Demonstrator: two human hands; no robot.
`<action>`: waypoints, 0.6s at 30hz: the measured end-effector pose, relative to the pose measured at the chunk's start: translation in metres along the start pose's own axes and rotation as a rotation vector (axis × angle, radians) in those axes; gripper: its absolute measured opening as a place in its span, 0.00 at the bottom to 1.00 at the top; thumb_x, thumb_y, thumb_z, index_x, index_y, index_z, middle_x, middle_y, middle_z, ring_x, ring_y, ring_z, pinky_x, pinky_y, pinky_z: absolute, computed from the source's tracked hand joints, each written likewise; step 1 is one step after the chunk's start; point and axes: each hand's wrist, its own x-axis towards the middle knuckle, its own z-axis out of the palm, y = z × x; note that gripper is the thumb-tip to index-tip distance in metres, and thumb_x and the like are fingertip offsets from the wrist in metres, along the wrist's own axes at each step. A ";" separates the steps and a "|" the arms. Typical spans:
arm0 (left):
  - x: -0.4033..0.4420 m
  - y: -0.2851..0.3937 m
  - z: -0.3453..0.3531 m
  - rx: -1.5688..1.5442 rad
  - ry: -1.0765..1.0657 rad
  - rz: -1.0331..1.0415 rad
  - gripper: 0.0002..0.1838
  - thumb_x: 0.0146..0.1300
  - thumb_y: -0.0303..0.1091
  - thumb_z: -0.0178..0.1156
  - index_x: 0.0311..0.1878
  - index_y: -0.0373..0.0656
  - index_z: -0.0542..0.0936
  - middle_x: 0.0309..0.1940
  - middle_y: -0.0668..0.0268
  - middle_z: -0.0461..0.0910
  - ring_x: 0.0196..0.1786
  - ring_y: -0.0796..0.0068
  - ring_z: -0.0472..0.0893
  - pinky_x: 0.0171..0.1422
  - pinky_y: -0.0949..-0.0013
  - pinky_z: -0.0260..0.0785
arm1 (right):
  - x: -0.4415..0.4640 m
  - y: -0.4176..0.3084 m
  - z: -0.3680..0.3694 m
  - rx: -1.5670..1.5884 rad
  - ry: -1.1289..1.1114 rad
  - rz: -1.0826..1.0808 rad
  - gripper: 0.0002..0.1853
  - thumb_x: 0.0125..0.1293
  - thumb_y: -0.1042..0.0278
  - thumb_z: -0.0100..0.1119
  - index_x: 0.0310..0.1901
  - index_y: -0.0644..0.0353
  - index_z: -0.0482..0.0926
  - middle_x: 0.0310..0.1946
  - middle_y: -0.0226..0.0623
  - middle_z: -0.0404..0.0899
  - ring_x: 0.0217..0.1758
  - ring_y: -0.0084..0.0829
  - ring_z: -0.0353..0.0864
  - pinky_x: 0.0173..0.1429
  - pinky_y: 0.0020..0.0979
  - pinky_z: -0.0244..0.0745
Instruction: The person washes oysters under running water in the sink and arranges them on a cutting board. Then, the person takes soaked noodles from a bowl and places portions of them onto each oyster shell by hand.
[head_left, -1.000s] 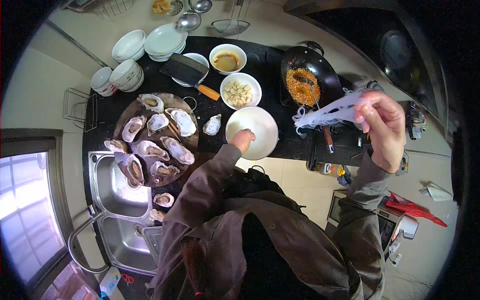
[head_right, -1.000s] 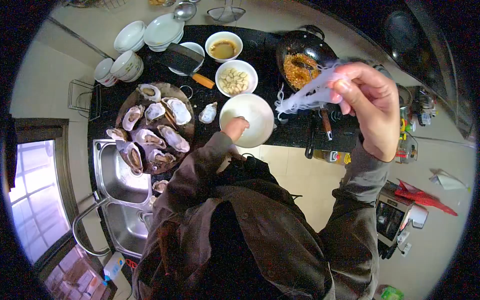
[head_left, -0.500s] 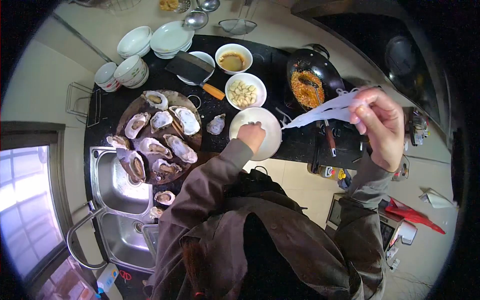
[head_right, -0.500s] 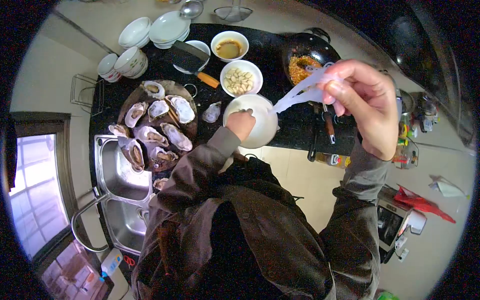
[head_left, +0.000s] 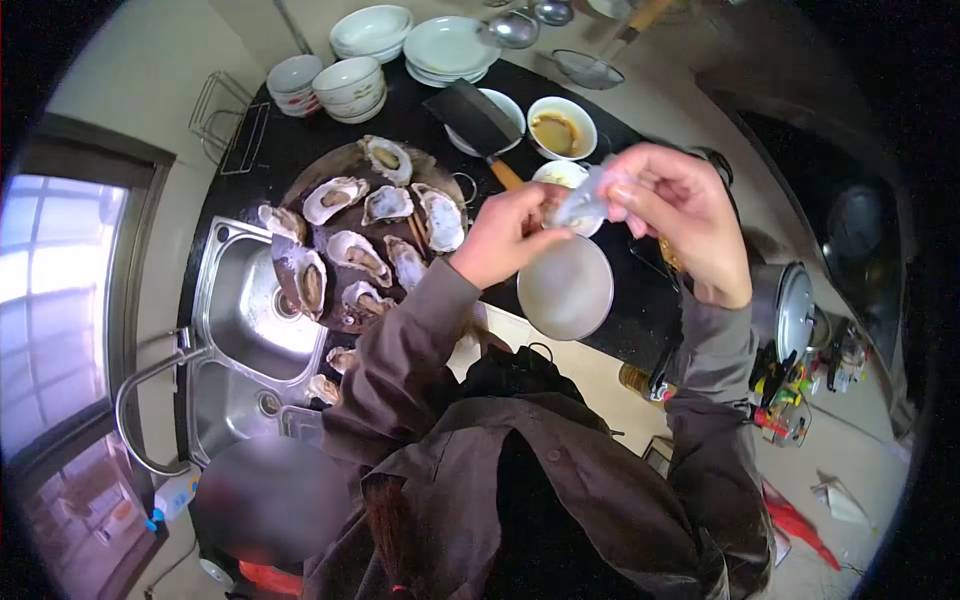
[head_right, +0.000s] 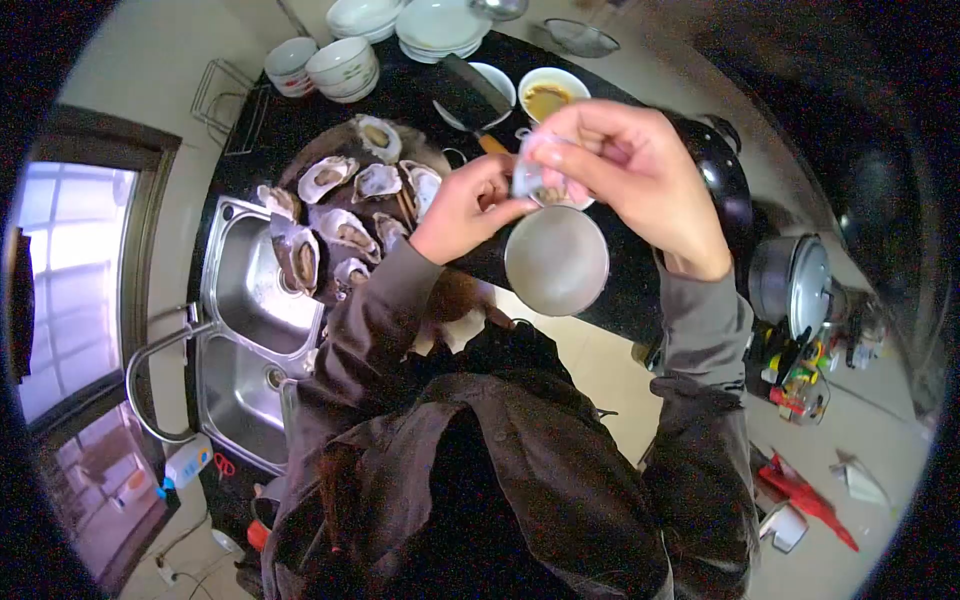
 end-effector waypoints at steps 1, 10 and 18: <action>-0.003 -0.007 -0.011 0.060 0.049 -0.034 0.15 0.57 0.30 0.69 0.47 0.40 0.80 0.30 0.63 0.79 0.26 0.76 0.74 0.31 0.71 0.67 | 0.014 0.002 0.006 0.000 -0.019 0.001 0.05 0.69 0.74 0.56 0.42 0.64 0.79 0.32 0.28 0.80 0.28 0.11 0.70 0.30 0.15 0.62; -0.049 -0.037 -0.161 0.163 0.321 -0.162 0.08 0.62 0.28 0.63 0.43 0.36 0.79 0.30 0.66 0.80 0.31 0.80 0.78 0.36 0.74 0.70 | 0.146 0.039 0.086 0.053 -0.207 -0.024 0.09 0.69 0.66 0.59 0.43 0.62 0.82 0.29 0.24 0.79 0.27 0.10 0.69 0.30 0.14 0.62; -0.075 -0.088 -0.249 -0.011 0.322 -0.277 0.07 0.63 0.27 0.61 0.42 0.33 0.78 0.31 0.68 0.81 0.35 0.83 0.78 0.40 0.77 0.71 | 0.241 0.109 0.175 -0.066 -0.431 -0.073 0.09 0.68 0.65 0.60 0.39 0.62 0.82 0.29 0.26 0.80 0.28 0.12 0.73 0.30 0.16 0.66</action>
